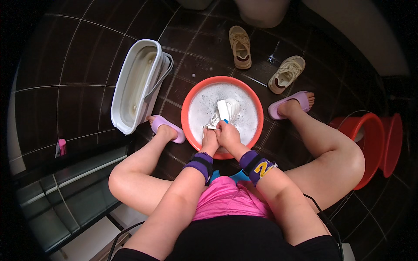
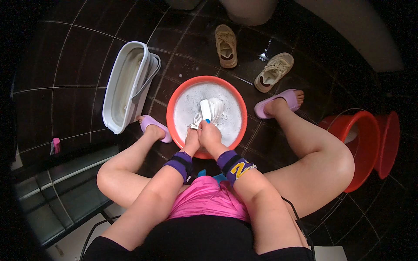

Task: The person cleans a shoe by scrubbing it with a brush in a bucket of soapy water, then rinses it in a separate bucket of water and wipes it.

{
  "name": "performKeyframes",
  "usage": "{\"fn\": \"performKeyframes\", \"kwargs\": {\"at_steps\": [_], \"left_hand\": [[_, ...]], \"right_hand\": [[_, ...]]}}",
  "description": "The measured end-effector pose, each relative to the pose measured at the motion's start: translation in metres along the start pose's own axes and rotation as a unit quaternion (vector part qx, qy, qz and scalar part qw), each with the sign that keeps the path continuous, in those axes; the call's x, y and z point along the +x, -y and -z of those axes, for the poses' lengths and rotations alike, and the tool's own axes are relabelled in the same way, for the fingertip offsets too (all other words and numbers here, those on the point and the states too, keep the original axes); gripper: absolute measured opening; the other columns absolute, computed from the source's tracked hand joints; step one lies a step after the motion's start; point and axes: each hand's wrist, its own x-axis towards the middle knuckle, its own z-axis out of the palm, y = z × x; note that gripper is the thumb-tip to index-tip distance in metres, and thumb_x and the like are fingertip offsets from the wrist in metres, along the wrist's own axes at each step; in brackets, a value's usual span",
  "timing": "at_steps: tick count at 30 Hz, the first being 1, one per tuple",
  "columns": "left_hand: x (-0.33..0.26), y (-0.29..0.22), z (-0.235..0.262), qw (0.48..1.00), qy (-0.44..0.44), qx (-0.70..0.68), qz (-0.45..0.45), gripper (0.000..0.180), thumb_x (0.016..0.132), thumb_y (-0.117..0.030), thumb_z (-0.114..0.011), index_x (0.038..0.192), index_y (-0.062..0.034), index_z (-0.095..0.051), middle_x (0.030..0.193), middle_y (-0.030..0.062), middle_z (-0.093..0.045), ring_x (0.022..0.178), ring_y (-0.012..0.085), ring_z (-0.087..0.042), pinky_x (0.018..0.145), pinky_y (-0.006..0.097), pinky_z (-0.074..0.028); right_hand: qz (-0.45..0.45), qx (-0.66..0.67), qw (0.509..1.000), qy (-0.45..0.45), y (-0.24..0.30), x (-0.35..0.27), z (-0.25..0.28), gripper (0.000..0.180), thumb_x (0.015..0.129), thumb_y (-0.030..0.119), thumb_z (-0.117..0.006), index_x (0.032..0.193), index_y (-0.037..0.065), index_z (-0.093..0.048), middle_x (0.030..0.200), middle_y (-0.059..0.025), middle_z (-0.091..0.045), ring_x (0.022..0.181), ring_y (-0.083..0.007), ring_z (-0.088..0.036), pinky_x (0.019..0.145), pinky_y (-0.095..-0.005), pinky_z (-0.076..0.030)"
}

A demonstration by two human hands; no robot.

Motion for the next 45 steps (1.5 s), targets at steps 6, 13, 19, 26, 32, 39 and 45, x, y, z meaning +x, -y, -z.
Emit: {"fn": "performKeyframes", "kwargs": {"at_steps": [6,13,19,26,32,39,45], "left_hand": [[-0.003,-0.011,0.024,0.998,0.002,0.068,-0.013,0.037,0.086,-0.034,-0.052,0.104,-0.0034,-0.063,0.096,0.0223,-0.067,0.092,0.0401,-0.064,0.078,0.048,-0.051],[0.014,0.003,0.019,0.985,0.045,0.152,-0.064,0.029,0.083,-0.027,-0.058,0.099,-0.0044,-0.065,0.091,0.0223,-0.067,0.086,0.04,-0.065,0.072,0.049,-0.051],[0.035,0.019,0.029,0.97,0.103,0.136,-0.175,0.021,0.079,-0.023,-0.064,0.094,-0.0101,-0.068,0.091,0.0202,-0.067,0.086,0.0396,-0.064,0.073,0.048,-0.051],[0.04,0.011,0.021,0.965,0.078,0.14,-0.209,0.019,0.08,-0.02,-0.062,0.093,-0.0074,-0.068,0.087,0.0206,-0.067,0.08,0.04,-0.064,0.069,0.049,-0.051],[0.015,0.002,0.026,0.972,0.018,0.064,-0.227,0.02,0.082,-0.019,-0.058,0.089,-0.0021,-0.066,0.082,0.0234,-0.066,0.077,0.0417,-0.064,0.067,0.051,-0.05],[-0.001,0.017,0.027,0.977,-0.044,0.027,-0.208,0.018,0.079,-0.015,-0.063,0.09,-0.0006,-0.065,0.081,0.0232,-0.065,0.077,0.0422,-0.063,0.068,0.05,-0.05],[-0.015,0.022,0.025,0.973,-0.113,0.009,-0.201,0.02,0.075,-0.009,-0.066,0.091,0.0018,-0.063,0.088,0.0243,-0.064,0.082,0.0426,-0.062,0.071,0.049,-0.05]], "right_hand": [[-0.016,0.004,1.0,0.017,0.011,0.003,0.004,0.016,0.079,0.024,-0.066,0.084,0.009,-0.063,0.074,-0.0178,-0.065,0.074,-0.0381,-0.064,0.066,-0.0482,-0.051],[-0.037,0.001,0.999,0.028,0.009,0.008,0.003,0.016,0.079,0.024,-0.066,0.085,0.009,-0.064,0.075,-0.0171,-0.066,0.074,-0.0375,-0.064,0.066,-0.0477,-0.051],[-0.035,-0.002,0.999,0.034,0.006,0.016,0.002,0.015,0.079,0.023,-0.066,0.084,0.009,-0.064,0.075,-0.0172,-0.066,0.074,-0.0373,-0.064,0.066,-0.0475,-0.051],[-0.061,0.004,0.998,0.032,0.002,0.023,0.003,0.015,0.08,0.023,-0.065,0.084,0.008,-0.064,0.075,-0.0171,-0.066,0.073,-0.0375,-0.064,0.066,-0.0469,-0.051],[-0.048,-0.005,0.997,0.053,0.004,0.015,0.007,0.015,0.08,0.022,-0.064,0.086,0.008,-0.063,0.075,-0.0165,-0.066,0.074,-0.037,-0.065,0.066,-0.0464,-0.051],[-0.027,-0.008,0.998,0.058,0.011,0.002,0.009,0.017,0.078,0.02,-0.066,0.09,0.01,-0.061,0.074,-0.0136,-0.065,0.077,-0.0356,-0.065,0.067,-0.0461,-0.051],[-0.039,-0.002,0.997,0.06,0.019,-0.015,0.011,0.045,0.072,0.015,-0.07,0.109,0.016,-0.045,0.099,-0.0168,-0.059,0.088,-0.0408,-0.062,0.072,-0.0488,-0.05]]}}
